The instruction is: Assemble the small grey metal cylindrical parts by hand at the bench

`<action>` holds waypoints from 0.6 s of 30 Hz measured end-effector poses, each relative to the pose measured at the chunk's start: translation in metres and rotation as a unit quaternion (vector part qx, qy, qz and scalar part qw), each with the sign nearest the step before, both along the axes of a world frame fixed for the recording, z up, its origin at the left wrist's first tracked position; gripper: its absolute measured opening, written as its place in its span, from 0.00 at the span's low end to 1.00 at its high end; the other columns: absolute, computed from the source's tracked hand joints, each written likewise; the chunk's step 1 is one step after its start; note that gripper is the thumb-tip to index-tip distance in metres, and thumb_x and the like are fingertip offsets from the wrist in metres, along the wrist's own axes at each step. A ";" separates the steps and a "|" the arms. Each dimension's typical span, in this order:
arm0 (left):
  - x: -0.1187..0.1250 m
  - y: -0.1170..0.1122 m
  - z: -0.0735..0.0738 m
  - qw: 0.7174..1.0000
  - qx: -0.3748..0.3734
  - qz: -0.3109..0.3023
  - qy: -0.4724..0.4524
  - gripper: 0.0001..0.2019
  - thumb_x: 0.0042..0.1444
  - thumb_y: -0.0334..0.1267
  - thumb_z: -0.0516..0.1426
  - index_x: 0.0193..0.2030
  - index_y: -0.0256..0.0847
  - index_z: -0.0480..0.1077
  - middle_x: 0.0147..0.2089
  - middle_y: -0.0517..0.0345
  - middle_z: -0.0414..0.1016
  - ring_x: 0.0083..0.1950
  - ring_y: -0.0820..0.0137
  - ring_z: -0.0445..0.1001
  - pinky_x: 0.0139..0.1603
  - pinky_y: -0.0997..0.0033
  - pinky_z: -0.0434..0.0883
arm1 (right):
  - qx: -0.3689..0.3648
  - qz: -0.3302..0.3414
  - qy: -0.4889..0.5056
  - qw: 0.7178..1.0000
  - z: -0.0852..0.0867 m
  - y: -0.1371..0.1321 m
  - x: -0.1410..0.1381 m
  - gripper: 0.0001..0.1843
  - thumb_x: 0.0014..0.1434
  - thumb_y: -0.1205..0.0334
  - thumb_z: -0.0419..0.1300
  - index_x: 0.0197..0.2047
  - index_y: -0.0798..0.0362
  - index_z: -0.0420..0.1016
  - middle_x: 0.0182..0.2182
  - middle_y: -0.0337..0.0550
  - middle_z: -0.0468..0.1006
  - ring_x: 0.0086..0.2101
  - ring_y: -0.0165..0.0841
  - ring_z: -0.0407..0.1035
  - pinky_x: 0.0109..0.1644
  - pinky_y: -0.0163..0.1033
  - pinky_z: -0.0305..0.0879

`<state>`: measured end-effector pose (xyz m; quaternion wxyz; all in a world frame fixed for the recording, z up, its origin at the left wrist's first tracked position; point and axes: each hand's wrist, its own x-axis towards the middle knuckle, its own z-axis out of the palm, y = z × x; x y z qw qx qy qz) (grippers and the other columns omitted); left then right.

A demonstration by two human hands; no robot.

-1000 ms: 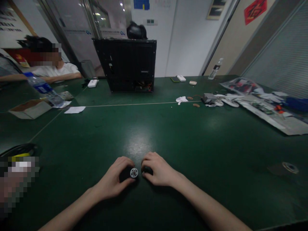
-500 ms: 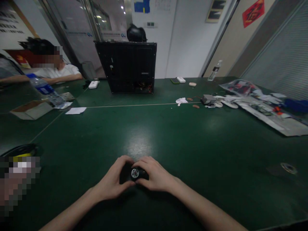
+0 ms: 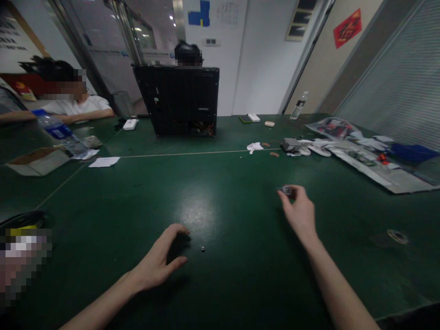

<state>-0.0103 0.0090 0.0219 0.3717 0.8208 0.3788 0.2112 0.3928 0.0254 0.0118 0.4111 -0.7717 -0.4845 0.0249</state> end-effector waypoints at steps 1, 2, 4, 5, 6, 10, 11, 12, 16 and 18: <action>0.000 0.000 0.000 1.000 0.001 -0.007 -0.001 0.19 0.57 0.41 0.57 0.53 0.43 0.58 0.53 0.49 0.64 0.54 0.59 0.65 0.56 0.54 0.65 | -0.011 -0.060 -0.022 0.998 -0.007 -0.002 0.031 0.24 0.52 0.48 0.57 0.47 0.56 0.67 0.39 0.56 0.75 0.39 0.46 0.71 0.44 0.50 0.65; 0.000 0.001 0.000 1.000 0.003 -0.012 -0.002 0.18 0.57 0.41 0.56 0.53 0.43 0.59 0.53 0.49 0.64 0.54 0.59 0.65 0.56 0.54 0.65 | -0.028 -0.109 -0.035 0.993 -0.014 -0.005 0.060 0.25 0.52 0.47 0.57 0.47 0.56 0.66 0.39 0.58 0.75 0.39 0.48 0.70 0.43 0.52 0.64; 0.000 0.001 0.001 1.000 0.005 -0.019 0.000 0.17 0.58 0.41 0.55 0.53 0.43 0.59 0.52 0.49 0.64 0.53 0.59 0.65 0.55 0.55 0.65 | -0.069 -0.160 -0.036 0.984 -0.029 -0.013 0.111 0.27 0.52 0.45 0.54 0.48 0.56 0.65 0.38 0.61 0.74 0.39 0.51 0.69 0.41 0.53 0.63; 0.001 0.001 0.001 1.000 0.007 -0.020 0.001 0.16 0.59 0.41 0.55 0.52 0.43 0.59 0.52 0.49 0.64 0.53 0.59 0.65 0.55 0.55 0.66 | -0.085 -0.178 -0.034 0.980 -0.035 -0.018 0.131 0.27 0.51 0.44 0.53 0.47 0.55 0.65 0.37 0.62 0.74 0.39 0.53 0.69 0.40 0.54 0.62; 0.001 0.001 0.001 1.000 0.009 -0.020 0.002 0.16 0.59 0.41 0.54 0.52 0.43 0.59 0.52 0.49 0.64 0.53 0.59 0.65 0.55 0.55 0.66 | -0.104 -0.188 -0.030 0.976 -0.042 -0.022 0.148 0.27 0.50 0.43 0.53 0.46 0.55 0.65 0.36 0.62 0.73 0.39 0.54 0.68 0.39 0.54 0.61; 0.001 0.000 0.003 1.000 0.005 -0.013 0.009 0.15 0.58 0.41 0.54 0.51 0.42 0.60 0.51 0.49 0.65 0.52 0.59 0.66 0.54 0.55 0.66 | -0.141 -0.202 -0.017 0.969 -0.061 -0.034 0.182 0.23 0.46 0.43 0.53 0.40 0.50 0.66 0.32 0.58 0.70 0.38 0.56 0.67 0.37 0.55 0.59; 0.001 0.000 0.004 1.000 0.002 -0.010 0.013 0.15 0.58 0.41 0.55 0.51 0.42 0.60 0.51 0.49 0.65 0.52 0.59 0.66 0.53 0.55 0.67 | -0.141 -0.205 -0.012 0.968 -0.064 -0.036 0.186 0.22 0.46 0.43 0.53 0.39 0.49 0.65 0.32 0.57 0.70 0.38 0.56 0.67 0.37 0.56 0.58; 0.002 0.000 0.004 1.000 -0.001 -0.009 0.017 0.15 0.58 0.40 0.55 0.51 0.42 0.60 0.51 0.50 0.65 0.52 0.60 0.66 0.53 0.55 0.67 | -0.139 -0.209 -0.008 0.968 -0.067 -0.037 0.190 0.22 0.46 0.42 0.52 0.39 0.49 0.65 0.32 0.56 0.69 0.38 0.56 0.67 0.37 0.56 0.58; 0.002 -0.001 0.007 1.000 0.002 -0.011 0.024 0.15 0.59 0.40 0.54 0.51 0.41 0.60 0.50 0.51 0.65 0.51 0.62 0.66 0.53 0.57 0.67 | -0.135 -0.210 0.009 0.968 -0.073 -0.041 0.199 0.24 0.45 0.41 0.52 0.40 0.48 0.64 0.33 0.56 0.69 0.39 0.60 0.66 0.37 0.59 0.57; 0.003 0.000 0.008 0.999 0.006 -0.014 0.028 0.14 0.59 0.40 0.54 0.51 0.41 0.61 0.50 0.50 0.65 0.50 0.62 0.66 0.52 0.57 0.67 | -0.102 -0.153 -0.012 0.983 -0.071 -0.042 0.198 0.28 0.44 0.41 0.53 0.44 0.52 0.63 0.37 0.63 0.68 0.42 0.66 0.63 0.37 0.64 0.55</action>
